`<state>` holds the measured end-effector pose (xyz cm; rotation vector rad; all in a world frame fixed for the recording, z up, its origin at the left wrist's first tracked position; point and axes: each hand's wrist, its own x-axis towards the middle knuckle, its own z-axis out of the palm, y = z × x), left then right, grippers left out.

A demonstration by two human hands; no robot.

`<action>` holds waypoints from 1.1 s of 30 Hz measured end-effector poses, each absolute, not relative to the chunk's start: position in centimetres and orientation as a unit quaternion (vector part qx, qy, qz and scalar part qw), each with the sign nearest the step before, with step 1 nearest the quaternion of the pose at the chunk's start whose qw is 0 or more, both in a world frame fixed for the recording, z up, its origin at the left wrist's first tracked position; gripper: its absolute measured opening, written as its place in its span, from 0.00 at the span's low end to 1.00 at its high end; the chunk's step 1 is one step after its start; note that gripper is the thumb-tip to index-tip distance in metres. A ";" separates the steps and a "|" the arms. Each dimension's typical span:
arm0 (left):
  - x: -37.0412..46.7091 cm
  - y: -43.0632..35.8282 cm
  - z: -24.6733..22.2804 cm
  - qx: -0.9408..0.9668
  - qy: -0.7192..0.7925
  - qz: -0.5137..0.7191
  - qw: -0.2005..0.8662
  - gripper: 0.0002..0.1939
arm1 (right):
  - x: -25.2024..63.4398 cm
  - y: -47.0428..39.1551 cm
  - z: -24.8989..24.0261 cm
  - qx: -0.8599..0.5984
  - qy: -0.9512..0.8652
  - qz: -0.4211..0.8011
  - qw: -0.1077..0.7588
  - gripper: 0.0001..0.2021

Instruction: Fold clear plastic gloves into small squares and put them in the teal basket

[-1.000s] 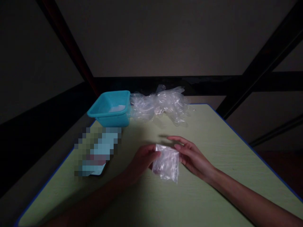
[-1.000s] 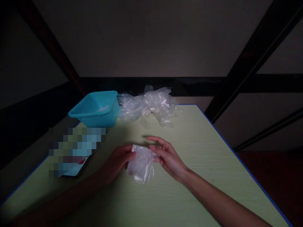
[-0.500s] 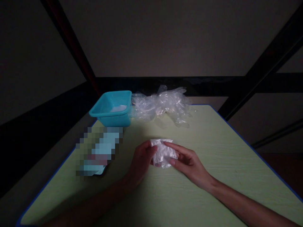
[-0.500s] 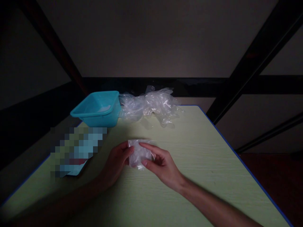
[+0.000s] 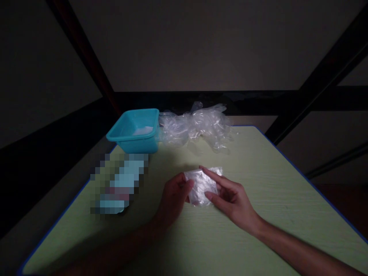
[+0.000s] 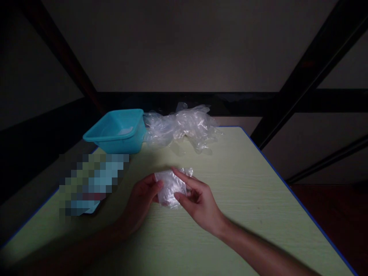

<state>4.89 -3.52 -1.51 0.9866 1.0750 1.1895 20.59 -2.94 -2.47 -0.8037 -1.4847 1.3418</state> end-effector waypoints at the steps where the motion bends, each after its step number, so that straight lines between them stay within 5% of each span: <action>1: 4.9 -3.5 -1.5 0.424 0.460 0.511 0.590 0.18 | 20.6 -3.0 -2.5 -0.328 -0.601 0.554 0.473 0.24; 15: 4.3 -3.0 -1.5 0.443 0.463 0.564 0.521 0.17 | 20.6 -3.0 -2.4 -0.310 -0.588 0.580 0.471 0.26; 25: 3.8 -2.8 -1.5 0.555 0.422 0.553 0.457 0.02 | 20.4 -3.2 -2.5 -0.302 -0.601 0.594 0.442 0.25; 33: 4.1 -2.8 -1.3 0.518 0.445 0.534 0.498 0.04 | 20.3 -3.3 -2.6 -0.287 -0.623 0.580 0.440 0.24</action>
